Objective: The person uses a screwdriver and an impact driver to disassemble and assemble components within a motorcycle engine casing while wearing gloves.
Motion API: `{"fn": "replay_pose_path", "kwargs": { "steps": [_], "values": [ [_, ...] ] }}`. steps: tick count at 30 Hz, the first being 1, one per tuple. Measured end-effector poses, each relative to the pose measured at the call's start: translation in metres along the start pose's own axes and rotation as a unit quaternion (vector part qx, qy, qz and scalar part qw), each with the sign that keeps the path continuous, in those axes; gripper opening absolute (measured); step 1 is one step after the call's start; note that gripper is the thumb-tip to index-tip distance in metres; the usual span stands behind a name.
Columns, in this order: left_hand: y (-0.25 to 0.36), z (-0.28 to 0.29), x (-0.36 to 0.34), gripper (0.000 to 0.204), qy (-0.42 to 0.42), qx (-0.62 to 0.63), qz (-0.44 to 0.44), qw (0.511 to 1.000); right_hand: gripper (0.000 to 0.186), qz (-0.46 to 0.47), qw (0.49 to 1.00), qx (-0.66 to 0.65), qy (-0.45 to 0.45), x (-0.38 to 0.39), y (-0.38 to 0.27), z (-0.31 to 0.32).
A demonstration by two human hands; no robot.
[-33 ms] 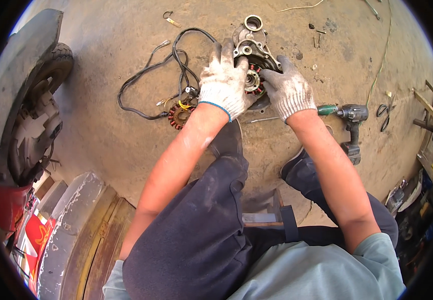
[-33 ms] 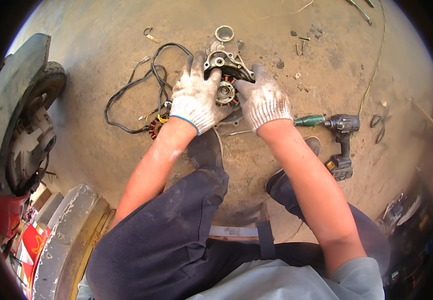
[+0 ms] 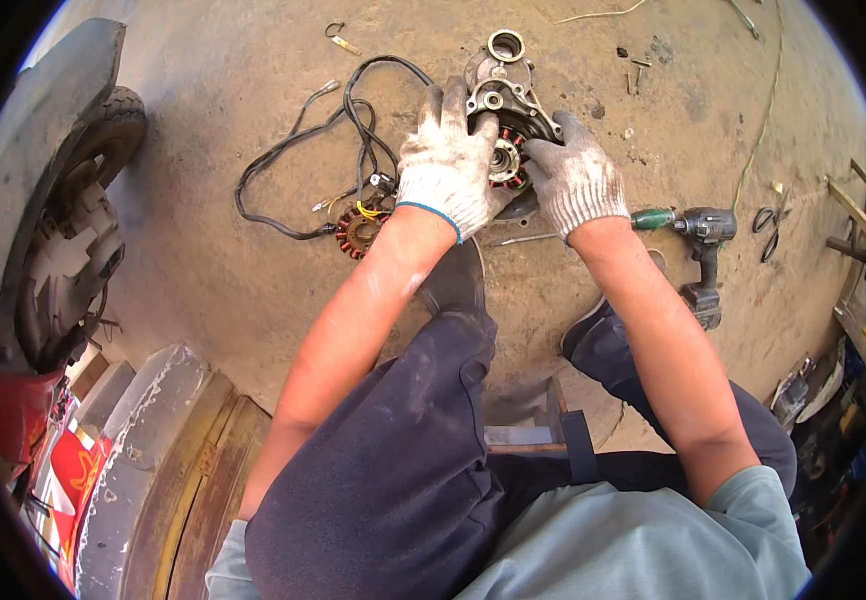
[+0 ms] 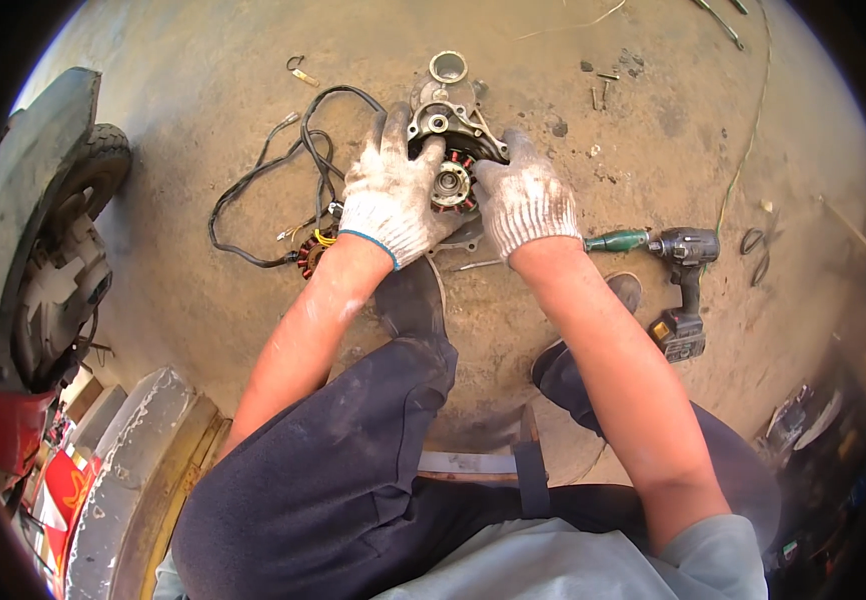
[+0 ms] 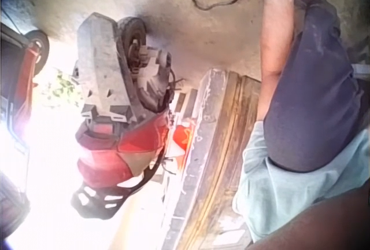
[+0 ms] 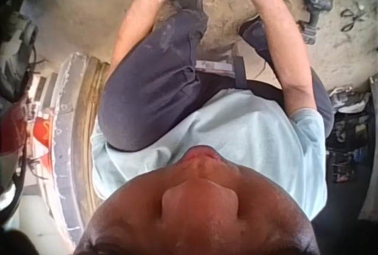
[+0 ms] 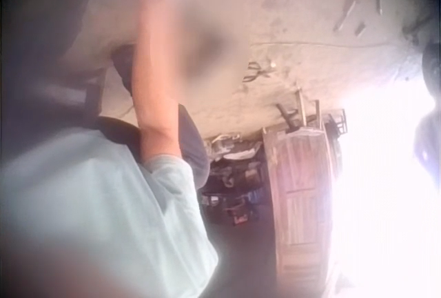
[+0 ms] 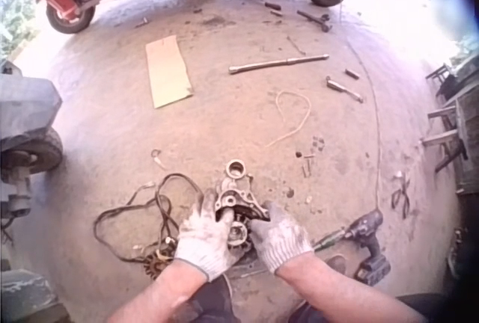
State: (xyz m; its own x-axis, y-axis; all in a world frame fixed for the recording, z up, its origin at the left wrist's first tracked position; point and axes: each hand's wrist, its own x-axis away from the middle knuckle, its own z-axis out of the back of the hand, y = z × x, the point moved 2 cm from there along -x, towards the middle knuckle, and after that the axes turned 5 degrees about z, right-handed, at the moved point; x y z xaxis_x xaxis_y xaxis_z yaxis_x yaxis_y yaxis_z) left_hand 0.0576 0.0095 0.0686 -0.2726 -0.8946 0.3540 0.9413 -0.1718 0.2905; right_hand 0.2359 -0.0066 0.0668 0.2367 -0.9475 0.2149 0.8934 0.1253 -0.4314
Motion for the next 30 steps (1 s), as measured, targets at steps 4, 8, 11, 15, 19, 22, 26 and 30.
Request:
{"fn": "replay_pose_path", "kwargs": {
  "steps": [4, 8, 11, 15, 19, 22, 26, 30],
  "values": [
    [0.003, 0.008, -0.002, 0.092, -0.022, 0.008, 0.007, 1.000, 0.015, -0.038, 0.999, -0.025, -0.027, -0.008, 0.003, 0.000],
    [-0.006, 0.002, 0.002, 0.089, 0.009, 0.042, -0.017, 0.999, 0.015, -0.012, 1.000, -0.004, 0.014, -0.006, 0.001, -0.003],
    [-0.005, -0.001, 0.011, 0.082, 0.030, 0.030, -0.015, 0.999, 0.014, -0.005, 0.999, -0.014, 0.029, -0.001, 0.006, -0.009],
    [-0.008, -0.003, 0.009, 0.072, 0.016, 0.001, 0.003, 1.000, 0.016, -0.008, 1.000, -0.006, 0.026, -0.002, 0.009, -0.010],
    [-0.007, 0.001, 0.006, 0.063, 0.001, -0.003, 0.002, 1.000, 0.018, -0.026, 1.000, 0.004, -0.005, -0.005, 0.006, -0.007],
    [-0.005, 0.005, 0.004, 0.064, -0.024, -0.020, 0.004, 1.000, 0.019, -0.050, 0.998, 0.018, -0.032, -0.009, 0.002, -0.005],
    [-0.006, 0.006, 0.005, 0.062, -0.030, -0.023, 0.005, 0.999, 0.020, -0.061, 0.996, 0.044, -0.052, -0.010, -0.001, -0.005],
    [-0.005, 0.006, 0.005, 0.062, -0.022, -0.012, -0.002, 1.000, 0.018, -0.055, 0.998, 0.006, -0.003, -0.005, 0.002, -0.006]
  ]
}}
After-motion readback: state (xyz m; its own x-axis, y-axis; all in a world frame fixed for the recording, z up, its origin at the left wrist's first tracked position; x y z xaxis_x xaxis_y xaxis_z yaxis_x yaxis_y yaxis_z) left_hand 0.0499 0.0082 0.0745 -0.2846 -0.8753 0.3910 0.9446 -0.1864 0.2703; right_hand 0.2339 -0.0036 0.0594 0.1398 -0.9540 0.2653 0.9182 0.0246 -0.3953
